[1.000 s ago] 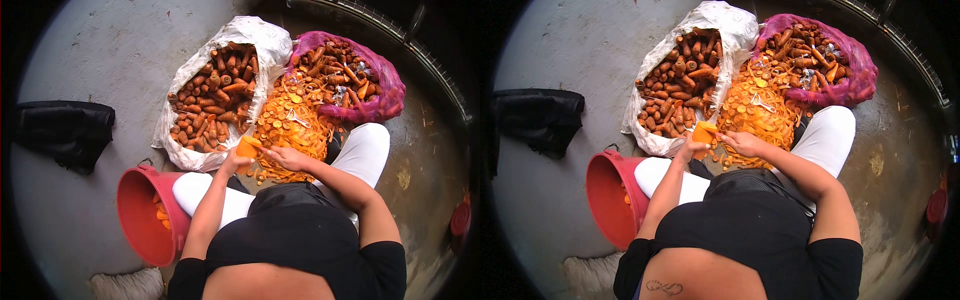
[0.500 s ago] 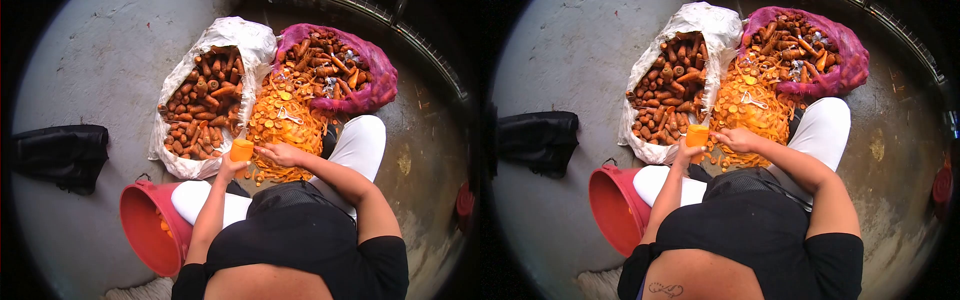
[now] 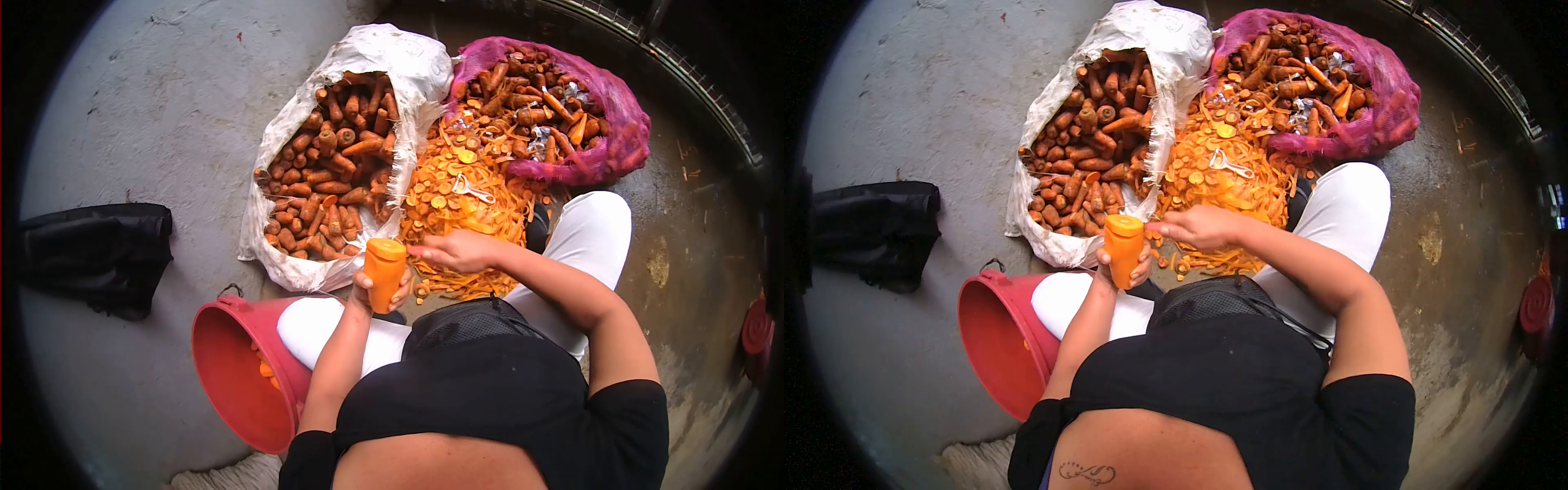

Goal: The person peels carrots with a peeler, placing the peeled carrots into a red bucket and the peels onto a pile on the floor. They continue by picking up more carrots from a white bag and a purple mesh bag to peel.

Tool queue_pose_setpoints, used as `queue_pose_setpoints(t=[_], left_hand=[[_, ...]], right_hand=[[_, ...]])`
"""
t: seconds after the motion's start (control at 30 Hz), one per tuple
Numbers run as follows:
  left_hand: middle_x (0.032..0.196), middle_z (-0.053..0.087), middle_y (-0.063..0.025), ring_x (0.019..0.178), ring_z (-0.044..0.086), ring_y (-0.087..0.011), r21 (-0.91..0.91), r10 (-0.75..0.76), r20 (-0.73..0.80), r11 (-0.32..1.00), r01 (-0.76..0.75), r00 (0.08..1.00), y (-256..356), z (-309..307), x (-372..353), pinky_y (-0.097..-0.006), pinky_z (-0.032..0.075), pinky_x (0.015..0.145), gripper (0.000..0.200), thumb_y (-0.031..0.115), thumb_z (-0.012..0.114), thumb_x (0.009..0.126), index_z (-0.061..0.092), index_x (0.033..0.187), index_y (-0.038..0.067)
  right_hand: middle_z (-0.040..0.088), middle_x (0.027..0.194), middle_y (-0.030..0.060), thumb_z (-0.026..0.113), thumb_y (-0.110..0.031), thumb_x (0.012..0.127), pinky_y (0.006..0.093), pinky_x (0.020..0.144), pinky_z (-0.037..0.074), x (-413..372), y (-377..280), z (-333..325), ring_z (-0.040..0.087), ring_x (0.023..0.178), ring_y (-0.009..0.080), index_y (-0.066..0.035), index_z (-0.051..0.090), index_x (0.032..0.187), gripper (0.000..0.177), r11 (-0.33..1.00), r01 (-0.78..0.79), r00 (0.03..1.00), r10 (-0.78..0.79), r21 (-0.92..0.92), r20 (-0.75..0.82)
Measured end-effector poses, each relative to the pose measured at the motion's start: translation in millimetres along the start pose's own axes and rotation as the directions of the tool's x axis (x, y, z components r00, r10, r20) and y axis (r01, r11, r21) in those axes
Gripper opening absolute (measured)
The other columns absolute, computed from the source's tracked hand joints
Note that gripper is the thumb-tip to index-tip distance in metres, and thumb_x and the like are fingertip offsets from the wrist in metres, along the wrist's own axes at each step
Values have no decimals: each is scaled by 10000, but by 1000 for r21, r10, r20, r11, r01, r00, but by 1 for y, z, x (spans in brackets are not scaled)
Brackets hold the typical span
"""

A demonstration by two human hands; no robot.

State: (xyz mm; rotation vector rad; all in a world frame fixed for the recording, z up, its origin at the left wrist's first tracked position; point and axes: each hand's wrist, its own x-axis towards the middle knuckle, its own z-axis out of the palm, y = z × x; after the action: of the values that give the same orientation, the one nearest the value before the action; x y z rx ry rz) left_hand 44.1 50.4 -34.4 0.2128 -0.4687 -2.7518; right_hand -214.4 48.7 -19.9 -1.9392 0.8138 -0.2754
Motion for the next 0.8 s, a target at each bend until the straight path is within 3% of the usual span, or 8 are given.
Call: queue_pose_setpoints(t=[0.13,0.2,0.27,0.33,0.47,0.53,0.63,0.8], left_hand=[[814,554,-200,572,582,-276,44,28,-103,999,-23,994,-7,20,10,-349,506,429,667,232,737,507,494,1019,-120],[852,575,-175,640,594,-276,75,28,-116,997,-20,993,-3,10,3,-372,524,509,675,207,742,518,507,1087,-70],[890,597,-150,721,614,-257,194,-4,-110,981,26,994,10,11,1,-365,544,612,645,165,752,541,524,1112,-29],[939,617,-115,813,620,-223,610,162,-283,791,47,945,17,13,4,-344,528,722,612,137,771,574,536,1122,-2],[1002,637,-53,928,614,-158,957,625,-280,239,163,729,5,12,23,-304,483,862,568,101,802,620,548,1122,27],[989,641,-78,932,628,-211,969,729,-231,116,217,644,3,6,30,-329,489,846,581,138,808,609,547,1119,44],[980,642,-146,933,638,-293,937,838,-155,-43,347,524,6,3,34,-362,498,820,596,145,801,589,538,1115,50],[981,632,-162,927,623,-342,896,888,-124,-91,434,444,5,2,37,-390,504,791,618,156,808,587,513,1119,49]], right_hand=[[616,986,251,254,-506,1001,438,869,475,27,104,18,609,958,368,-176,440,1400,550,935,-342,880,355,99,-315],[632,1029,256,226,-632,948,449,901,454,27,116,19,611,988,366,18,566,1156,762,913,-324,802,404,249,-439],[625,1051,256,232,-604,960,434,905,448,8,73,-3,604,989,361,33,553,1195,751,552,-538,623,769,637,-140],[623,1046,251,241,-582,968,422,882,453,1,54,-13,606,955,357,34,529,1237,731,394,-521,558,828,757,-46],[566,844,172,258,-508,997,410,687,476,2,67,5,594,710,310,-49,499,1278,591,933,-207,714,350,295,-606],[460,645,84,294,-451,1013,393,595,449,4,42,18,531,585,248,-92,550,1214,484,996,-79,699,79,33,-711],[475,692,137,299,-407,1014,436,649,462,-7,1,25,565,643,314,-148,486,1334,452,985,-132,871,170,113,-461],[550,699,204,347,-423,998,485,612,437,-4,-26,28,578,674,407,-86,533,1090,395,982,-172,914,188,77,-361]])
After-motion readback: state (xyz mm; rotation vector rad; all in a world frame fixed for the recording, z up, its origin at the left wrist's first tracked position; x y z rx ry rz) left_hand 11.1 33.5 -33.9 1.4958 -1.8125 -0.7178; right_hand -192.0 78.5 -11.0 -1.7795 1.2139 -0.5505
